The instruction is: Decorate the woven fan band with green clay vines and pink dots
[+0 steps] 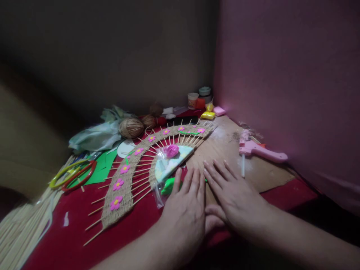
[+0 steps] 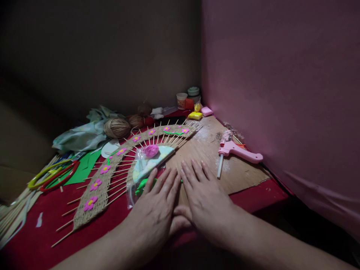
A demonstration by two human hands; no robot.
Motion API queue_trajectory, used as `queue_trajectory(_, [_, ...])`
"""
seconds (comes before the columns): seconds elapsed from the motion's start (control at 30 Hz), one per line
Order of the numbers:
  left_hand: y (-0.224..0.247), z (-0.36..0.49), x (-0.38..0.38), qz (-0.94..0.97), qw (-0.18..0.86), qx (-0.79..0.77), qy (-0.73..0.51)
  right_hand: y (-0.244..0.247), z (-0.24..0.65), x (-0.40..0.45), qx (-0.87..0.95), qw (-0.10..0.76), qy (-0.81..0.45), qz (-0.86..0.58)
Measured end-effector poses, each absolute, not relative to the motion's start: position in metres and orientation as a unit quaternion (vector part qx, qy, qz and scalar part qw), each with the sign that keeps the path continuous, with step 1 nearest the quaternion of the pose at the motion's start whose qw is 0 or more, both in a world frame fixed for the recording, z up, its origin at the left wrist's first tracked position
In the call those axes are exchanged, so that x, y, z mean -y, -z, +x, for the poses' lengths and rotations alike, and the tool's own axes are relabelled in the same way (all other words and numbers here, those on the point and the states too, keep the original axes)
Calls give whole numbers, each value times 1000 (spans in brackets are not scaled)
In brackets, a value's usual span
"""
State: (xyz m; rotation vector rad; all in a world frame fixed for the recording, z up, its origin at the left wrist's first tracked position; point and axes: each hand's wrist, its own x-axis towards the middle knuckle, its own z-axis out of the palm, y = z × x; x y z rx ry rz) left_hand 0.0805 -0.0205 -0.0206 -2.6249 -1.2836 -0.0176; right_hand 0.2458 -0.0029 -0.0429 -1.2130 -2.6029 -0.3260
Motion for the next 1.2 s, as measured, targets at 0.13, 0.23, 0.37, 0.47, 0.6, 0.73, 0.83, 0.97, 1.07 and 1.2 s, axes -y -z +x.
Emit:
queue_trajectory(0.13, [24, 78, 24, -899, 112, 424, 17, 46, 247, 8, 894, 133, 128, -409])
queue_trajectory(0.23, [17, 80, 13, -884, 114, 454, -2, 41, 245, -9, 890, 112, 99, -431])
queue_trajectory(0.37, [6, 82, 3, -874, 117, 471, -9, 34, 247, -22, 885, 124, 122, -432])
queue_trajectory(0.47, [7, 84, 5, -882, 104, 459, 9, 36, 251, -15, 876, 148, 144, -436])
queue_trajectory(0.6, [17, 88, 14, -912, 60, 405, 31, 43, 253, 2, 886, 146, 145, -416])
queue_trajectory(0.73, [30, 87, 32, -921, 62, 381, 46, 48, 253, 19, 888, 167, 136, -407])
queue_trajectory(0.83, [31, 88, 34, -921, 68, 379, 56, 47, 252, 19, 890, 166, 137, -402])
queue_trajectory(0.97, [21, 94, 19, -909, 53, 412, 28, 41, 253, 0, 891, 124, 126, -418])
queue_trajectory(1.07, [22, 94, 23, -906, 56, 418, 31, 39, 256, 1, 896, 116, 127, -410])
queue_trajectory(1.2, [33, 89, 39, -925, 73, 368, 62, 44, 259, 18, 897, 140, 138, -396])
